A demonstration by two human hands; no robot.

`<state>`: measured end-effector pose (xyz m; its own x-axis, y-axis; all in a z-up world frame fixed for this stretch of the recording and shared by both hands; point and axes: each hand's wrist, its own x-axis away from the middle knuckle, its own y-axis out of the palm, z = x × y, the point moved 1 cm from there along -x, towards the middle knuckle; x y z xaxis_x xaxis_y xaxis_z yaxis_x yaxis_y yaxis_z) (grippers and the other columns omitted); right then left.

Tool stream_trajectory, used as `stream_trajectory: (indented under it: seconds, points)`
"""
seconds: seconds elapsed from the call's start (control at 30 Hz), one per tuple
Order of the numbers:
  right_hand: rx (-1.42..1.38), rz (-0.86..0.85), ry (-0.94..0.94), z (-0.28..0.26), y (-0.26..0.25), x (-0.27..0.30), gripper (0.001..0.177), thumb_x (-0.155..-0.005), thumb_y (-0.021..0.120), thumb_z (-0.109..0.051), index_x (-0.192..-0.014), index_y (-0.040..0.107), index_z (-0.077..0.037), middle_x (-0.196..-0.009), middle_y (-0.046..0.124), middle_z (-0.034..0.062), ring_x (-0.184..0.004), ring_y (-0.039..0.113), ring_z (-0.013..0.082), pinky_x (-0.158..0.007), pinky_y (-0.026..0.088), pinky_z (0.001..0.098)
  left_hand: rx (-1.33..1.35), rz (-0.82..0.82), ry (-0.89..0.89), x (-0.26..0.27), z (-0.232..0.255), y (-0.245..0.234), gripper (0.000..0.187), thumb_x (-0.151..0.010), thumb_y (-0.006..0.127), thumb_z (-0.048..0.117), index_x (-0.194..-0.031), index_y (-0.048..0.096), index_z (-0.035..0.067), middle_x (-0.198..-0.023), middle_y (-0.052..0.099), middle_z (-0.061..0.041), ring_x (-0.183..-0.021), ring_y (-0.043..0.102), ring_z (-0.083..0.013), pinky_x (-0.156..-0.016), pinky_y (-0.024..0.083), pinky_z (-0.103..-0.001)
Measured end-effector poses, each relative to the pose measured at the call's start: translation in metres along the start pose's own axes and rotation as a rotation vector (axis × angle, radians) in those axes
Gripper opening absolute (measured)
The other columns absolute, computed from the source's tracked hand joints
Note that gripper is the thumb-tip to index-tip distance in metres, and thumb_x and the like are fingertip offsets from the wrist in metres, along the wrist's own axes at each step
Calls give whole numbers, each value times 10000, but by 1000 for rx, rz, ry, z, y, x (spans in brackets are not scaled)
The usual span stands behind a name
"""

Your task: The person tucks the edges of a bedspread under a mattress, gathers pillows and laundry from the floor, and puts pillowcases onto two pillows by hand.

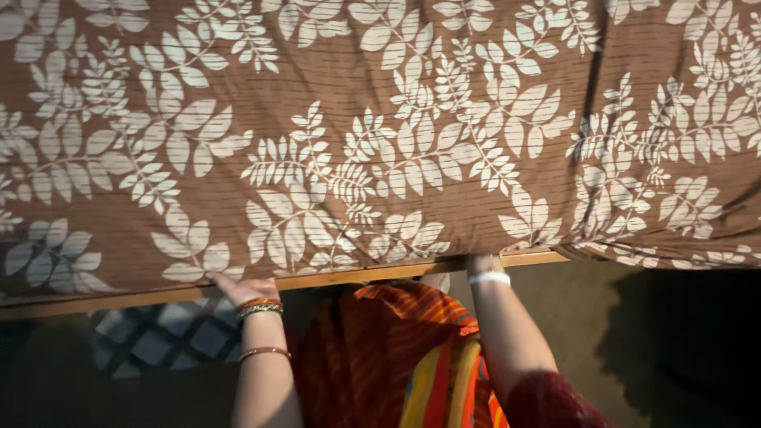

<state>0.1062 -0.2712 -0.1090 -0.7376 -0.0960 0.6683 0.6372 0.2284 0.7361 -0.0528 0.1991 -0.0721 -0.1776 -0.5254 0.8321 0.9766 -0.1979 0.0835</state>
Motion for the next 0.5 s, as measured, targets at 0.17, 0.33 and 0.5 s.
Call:
stream_trajectory:
  seconds: [0.17, 0.33, 0.5]
  points:
    - [65, 83, 177, 74, 11, 93, 586, -948, 413, -516, -1365, 571, -136, -1446, 562, 61, -1284, 538, 271, -1058, 438, 519, 155, -154, -92, -23, -7, -10, 1133, -815, 437, 911, -1649, 127, 209, -1746, 114, -66, -1602, 152, -318, -1251, 124, -588]
    - [58, 33, -7, 103, 11, 47, 623, -1068, 408, -543, -1475, 502, -80, -1529, 498, 95, -1385, 507, 293, -1250, 371, 504, 52, -68, -215, -39, -10, -36, 1196, -799, 419, 922, -1673, -9, 227, -1709, 2, -198, -1582, 106, -353, -1251, 119, -561]
    - [-300, 81, -54, 116, -5, 17, 668, -1009, 329, -467, -1499, 476, -36, -1541, 490, 165, -1400, 451, 365, -1182, 332, 552, 209, -38, -122, -86, 8, -69, 1137, -835, 624, 785, -1641, 184, 114, -1724, 141, -166, -1549, 118, -367, -1247, 269, -528]
